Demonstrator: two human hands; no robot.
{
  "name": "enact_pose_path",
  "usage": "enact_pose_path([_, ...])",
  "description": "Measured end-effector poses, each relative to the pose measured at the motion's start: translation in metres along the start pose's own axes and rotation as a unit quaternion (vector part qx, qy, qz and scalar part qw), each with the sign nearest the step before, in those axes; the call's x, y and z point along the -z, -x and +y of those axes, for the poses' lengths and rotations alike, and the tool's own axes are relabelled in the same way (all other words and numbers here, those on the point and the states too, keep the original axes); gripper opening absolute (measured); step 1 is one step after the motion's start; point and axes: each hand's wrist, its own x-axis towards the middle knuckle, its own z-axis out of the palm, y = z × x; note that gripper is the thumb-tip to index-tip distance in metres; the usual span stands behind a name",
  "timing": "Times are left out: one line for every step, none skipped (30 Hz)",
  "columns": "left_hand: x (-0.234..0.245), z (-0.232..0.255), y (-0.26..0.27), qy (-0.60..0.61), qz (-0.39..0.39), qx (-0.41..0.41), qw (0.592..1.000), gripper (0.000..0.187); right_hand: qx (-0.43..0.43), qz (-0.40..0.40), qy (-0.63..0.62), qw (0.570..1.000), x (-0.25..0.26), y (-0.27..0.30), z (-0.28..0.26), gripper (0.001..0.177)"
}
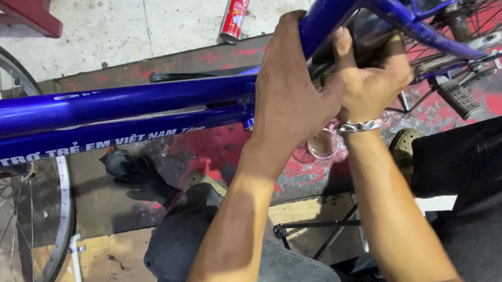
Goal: The person scrubs the frame and rear wheel area of a blue bicycle using a black abrasive pad. They wipe the seat post, chainstay, and rear triangle while sitting on a low stool in a workshop.
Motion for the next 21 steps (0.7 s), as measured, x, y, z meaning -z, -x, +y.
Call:
enact_pose_path([-0.001,0.002,0.000,0.004,0.002,0.004,1.000,0.056,-0.006,0.013,-0.043,0.999,-0.004,-0.001,0.002,0.029])
enact_pose_path([-0.002,0.002,0.001,0.007,0.002,0.013,1.000,0.053,-0.016,0.023,-0.085,0.996,-0.008,0.002,0.003,0.029])
enact_pose_path([-0.001,0.000,0.001,0.005,0.006,0.001,1.000,0.054,-0.026,0.034,-0.126,0.991,-0.011,0.005,0.005,0.028])
enact_pose_path([-0.002,-0.001,0.001,0.004,0.009,-0.010,1.000,0.055,-0.032,0.041,-0.118,0.992,-0.012,0.008,0.007,0.029])
enact_pose_path([-0.002,-0.003,0.001,0.004,0.012,-0.021,1.000,0.056,-0.037,0.048,-0.110,0.992,-0.013,0.009,0.008,0.030])
enact_pose_path([-0.003,-0.003,0.000,0.003,0.014,-0.026,1.000,0.057,-0.040,0.055,-0.103,0.992,-0.016,0.008,0.009,0.031])
enact_pose_path([-0.004,-0.003,-0.001,0.002,0.016,-0.030,0.999,0.057,-0.034,0.064,-0.094,0.993,-0.017,0.006,0.010,0.030])
enact_pose_path([-0.003,-0.003,0.000,-0.001,0.019,-0.032,0.999,0.057,-0.030,0.072,-0.086,0.993,-0.019,0.006,0.009,0.030])
enact_pose_path([-0.002,-0.003,0.002,0.005,0.014,-0.026,1.000,0.059,-0.026,0.079,-0.078,0.993,-0.020,0.007,0.008,0.030])
enact_pose_path([-0.001,-0.003,0.002,0.011,0.009,-0.021,1.000,0.061,-0.031,0.085,-0.078,0.993,-0.023,0.006,0.006,0.030])
enact_pose_path([-0.001,-0.003,0.002,0.017,0.004,-0.017,1.000,0.063,-0.036,0.092,-0.077,0.992,-0.025,0.006,0.005,0.030])
enact_pose_path([-0.001,-0.004,0.003,0.009,0.001,-0.015,1.000,0.063,-0.042,0.098,-0.073,0.992,-0.023,0.006,0.004,0.030])
enact_pose_path([-0.002,-0.006,0.003,0.002,-0.003,-0.013,1.000,0.063,-0.032,0.068,-0.074,0.994,-0.018,0.007,0.003,0.029])
enact_pose_path([-0.002,-0.007,0.002,-0.005,-0.004,-0.013,1.000,0.063,-0.019,0.038,-0.077,0.996,-0.011,0.005,0.002,0.029])
enact_pose_path([-0.001,-0.007,0.003,0.001,-0.008,-0.024,1.000,0.066,-0.007,0.008,-0.079,0.997,-0.003,0.003,0.000,0.028])
enact_pose_path([0.002,-0.008,0.004,0.004,-0.009,-0.037,0.999,0.069,-0.013,-0.036,-0.110,0.993,0.003,0.001,-0.002,0.027])
enact_pose_path([0.004,-0.009,0.006,0.006,-0.009,-0.050,0.999,0.072,-0.018,-0.081,-0.140,0.987,0.011,-0.003,-0.004,0.025])
enact_pose_path([0.005,-0.008,0.009,-0.001,-0.005,-0.056,0.998,0.074,-0.024,-0.126,-0.166,0.978,0.022,-0.005,-0.004,0.023])
enact_pose_path([0.006,-0.008,0.012,-0.008,-0.001,-0.062,0.998,0.077,-0.024,-0.143,-0.142,0.979,0.030,-0.006,-0.005,0.022])
enact_pose_path([0.008,-0.006,0.014,-0.017,0.003,-0.070,0.997,0.079,-0.023,-0.158,-0.120,0.980,0.034,-0.008,-0.007,0.020])
enact_pose_path([0.009,-0.004,0.016,-0.036,0.006,-0.067,0.997,0.080,-0.022,-0.173,-0.098,0.980,0.039,-0.010,-0.008,0.019])
